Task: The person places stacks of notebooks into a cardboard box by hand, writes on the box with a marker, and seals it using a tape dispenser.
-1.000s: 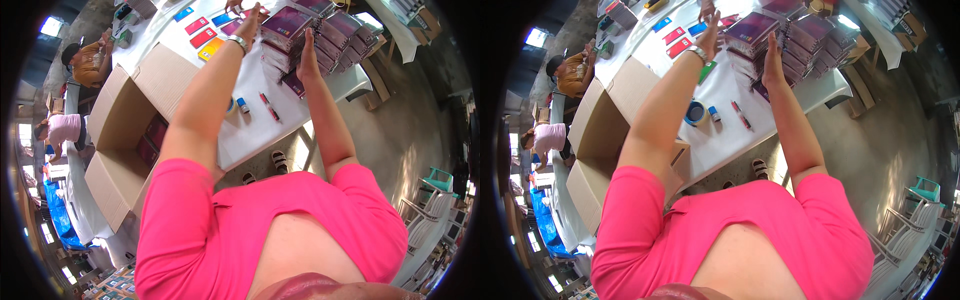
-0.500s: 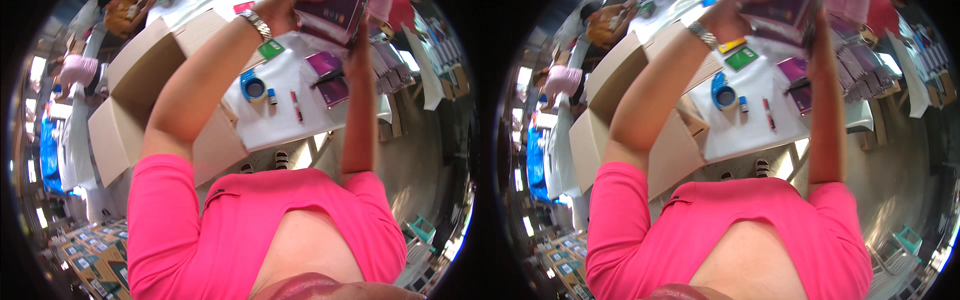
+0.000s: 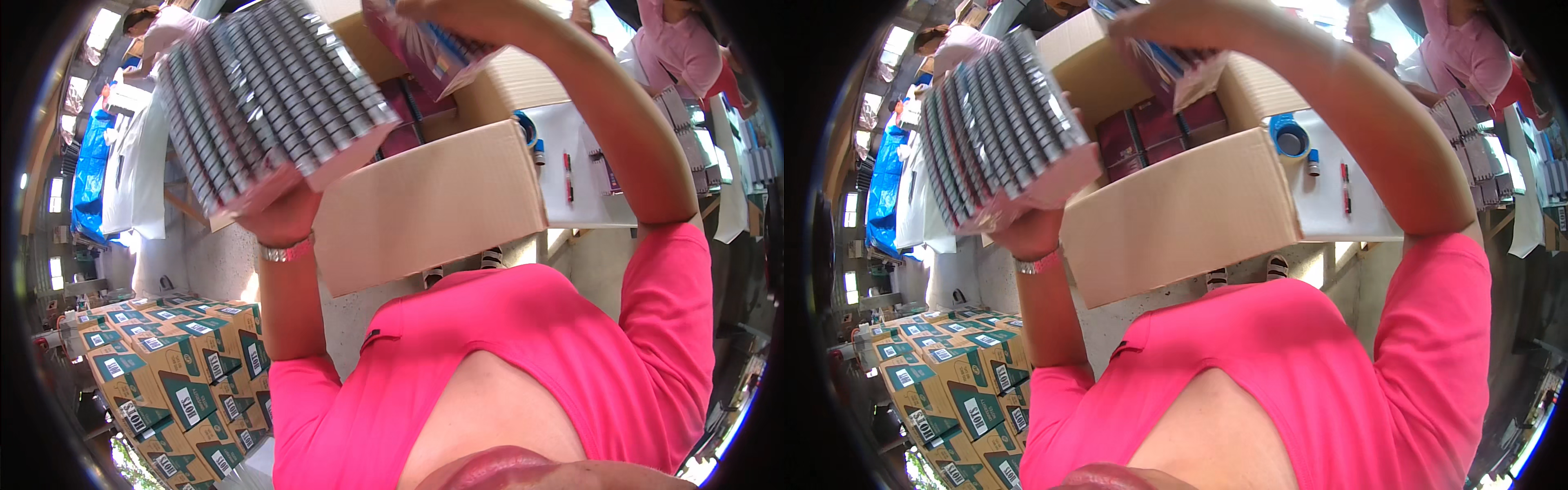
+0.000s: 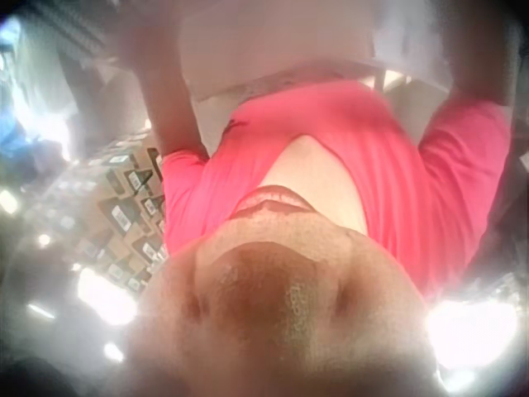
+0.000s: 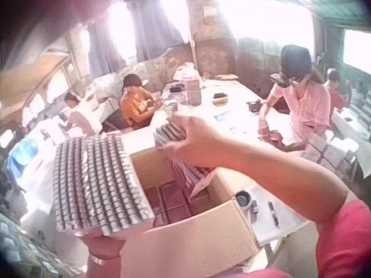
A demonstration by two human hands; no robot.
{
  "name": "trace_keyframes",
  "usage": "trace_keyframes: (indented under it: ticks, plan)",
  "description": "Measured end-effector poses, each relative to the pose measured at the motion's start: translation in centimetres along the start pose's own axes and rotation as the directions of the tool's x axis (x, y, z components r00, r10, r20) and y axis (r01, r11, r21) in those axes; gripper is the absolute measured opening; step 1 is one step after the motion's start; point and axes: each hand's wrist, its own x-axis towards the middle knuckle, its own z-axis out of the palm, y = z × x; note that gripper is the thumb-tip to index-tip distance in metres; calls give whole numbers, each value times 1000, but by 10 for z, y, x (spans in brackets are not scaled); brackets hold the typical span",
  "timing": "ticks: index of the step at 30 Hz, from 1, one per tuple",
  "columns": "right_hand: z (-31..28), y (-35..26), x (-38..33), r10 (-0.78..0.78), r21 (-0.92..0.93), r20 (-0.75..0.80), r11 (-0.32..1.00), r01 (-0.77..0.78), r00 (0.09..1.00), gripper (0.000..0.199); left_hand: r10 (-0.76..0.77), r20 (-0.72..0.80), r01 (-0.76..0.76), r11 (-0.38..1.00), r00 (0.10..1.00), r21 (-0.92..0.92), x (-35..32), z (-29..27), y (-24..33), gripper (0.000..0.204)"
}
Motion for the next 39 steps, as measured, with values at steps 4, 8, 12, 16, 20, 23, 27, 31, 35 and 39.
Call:
trace_keyframes:
  ticks: [4,8,12,16,20,23,27,31,35,39]
  plan:
    - [64,25,-4,241,-96,313,970,-222,919,62,35,-61,-33,999,998,27,3,-37,42,83]
    - [120,84,-36,258,-347,341,928,-134,904,56,-8,407,183,900,913,-394,27,-75,60,87]
    - [94,8,5,28,775,541,372,-511,841,50,-38,451,212,916,892,-342,44,-76,58,61]
    - [75,-44,27,-62,722,510,572,-388,858,62,-59,161,82,987,985,-141,59,-59,48,29]
    - [99,-7,51,142,131,355,971,-200,924,68,40,-1,-40,998,999,53,65,-40,56,30]
    - [153,19,46,279,222,350,903,-369,894,74,123,-28,-120,988,992,100,67,-38,57,25]
    - [172,6,63,111,479,348,833,-278,931,62,55,-9,-54,994,998,95,70,-41,53,18]
    - [125,-49,54,-14,832,487,314,-458,873,66,-18,-65,34,966,998,256,81,-48,31,35]
    - [137,0,63,109,-25,281,994,-106,954,74,259,39,-231,773,965,591,75,-47,34,72]
    - [181,68,53,412,-84,349,908,-410,842,79,204,165,-260,654,965,711,69,-36,42,70]
